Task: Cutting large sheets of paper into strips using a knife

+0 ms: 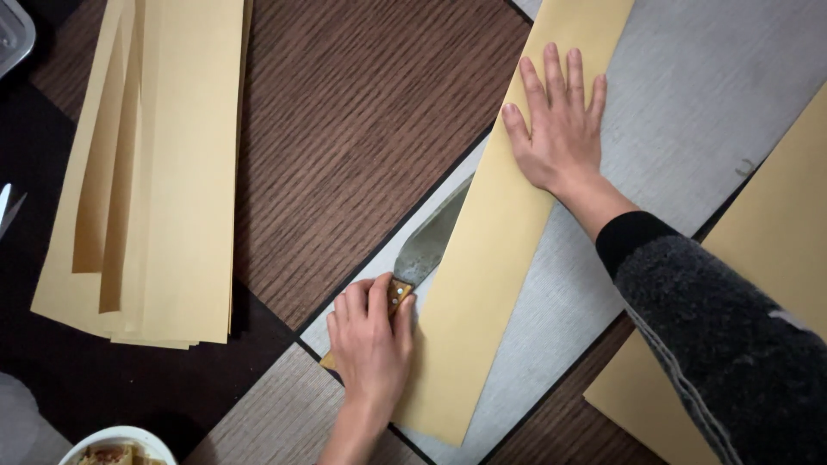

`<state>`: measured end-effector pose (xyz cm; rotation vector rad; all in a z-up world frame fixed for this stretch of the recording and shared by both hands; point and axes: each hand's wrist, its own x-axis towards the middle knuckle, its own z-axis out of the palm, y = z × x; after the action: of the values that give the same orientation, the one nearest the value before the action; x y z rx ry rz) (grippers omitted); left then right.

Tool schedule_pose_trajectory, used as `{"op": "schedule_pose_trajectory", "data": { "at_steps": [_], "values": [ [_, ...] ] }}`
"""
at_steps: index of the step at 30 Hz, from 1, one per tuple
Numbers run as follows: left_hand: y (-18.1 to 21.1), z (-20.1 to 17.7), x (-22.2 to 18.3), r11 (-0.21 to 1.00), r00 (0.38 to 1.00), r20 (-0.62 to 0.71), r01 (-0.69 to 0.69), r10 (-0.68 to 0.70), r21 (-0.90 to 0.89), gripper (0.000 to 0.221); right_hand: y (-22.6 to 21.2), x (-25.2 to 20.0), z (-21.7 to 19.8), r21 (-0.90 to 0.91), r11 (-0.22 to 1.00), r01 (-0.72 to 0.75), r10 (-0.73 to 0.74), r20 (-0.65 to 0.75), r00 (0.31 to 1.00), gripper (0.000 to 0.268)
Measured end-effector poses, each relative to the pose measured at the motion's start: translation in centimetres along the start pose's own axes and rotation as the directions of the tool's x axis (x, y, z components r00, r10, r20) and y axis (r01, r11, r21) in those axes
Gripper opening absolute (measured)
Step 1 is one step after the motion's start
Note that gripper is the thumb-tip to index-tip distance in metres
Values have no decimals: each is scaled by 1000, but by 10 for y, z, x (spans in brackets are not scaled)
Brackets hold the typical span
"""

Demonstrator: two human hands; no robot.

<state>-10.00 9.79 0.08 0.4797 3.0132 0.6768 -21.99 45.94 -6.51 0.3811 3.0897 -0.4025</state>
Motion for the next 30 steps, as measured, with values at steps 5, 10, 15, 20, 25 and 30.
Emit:
{"op": "schedule_pose_trajectory", "data": {
  "at_steps": [5, 10, 15, 20, 25, 30],
  "values": [
    [4, 1, 13, 1000, 1000, -7, -1, 0, -15, 46, -3, 1, -3, 3, 1000, -21, 21, 26, 999, 85],
    [8, 1, 26, 1000, 1000, -12, -22, 22, -13, 44, 0, 3, -1, 5, 1000, -26, 26, 34, 999, 83],
    [9, 9, 39, 998, 998, -19, -53, 53, 17, 43, -3, 1, -3, 7, 1000, -30, 30, 26, 999, 81],
    [12, 12, 47, 998, 998, -17, -56, 56, -3, 43, -2, 0, -2, 8, 1000, -29, 29, 13, 1000, 81],
    [16, 13, 60, 998, 997, -33, -68, 67, -4, 41, -3, 1, -4, 19, 999, -31, 30, 18, 999, 82],
    [15, 24, 70, 997, 997, -22, -79, 79, 15, 46, -1, 3, -1, -2, 999, -48, 48, 50, 998, 85]
  ]
}}
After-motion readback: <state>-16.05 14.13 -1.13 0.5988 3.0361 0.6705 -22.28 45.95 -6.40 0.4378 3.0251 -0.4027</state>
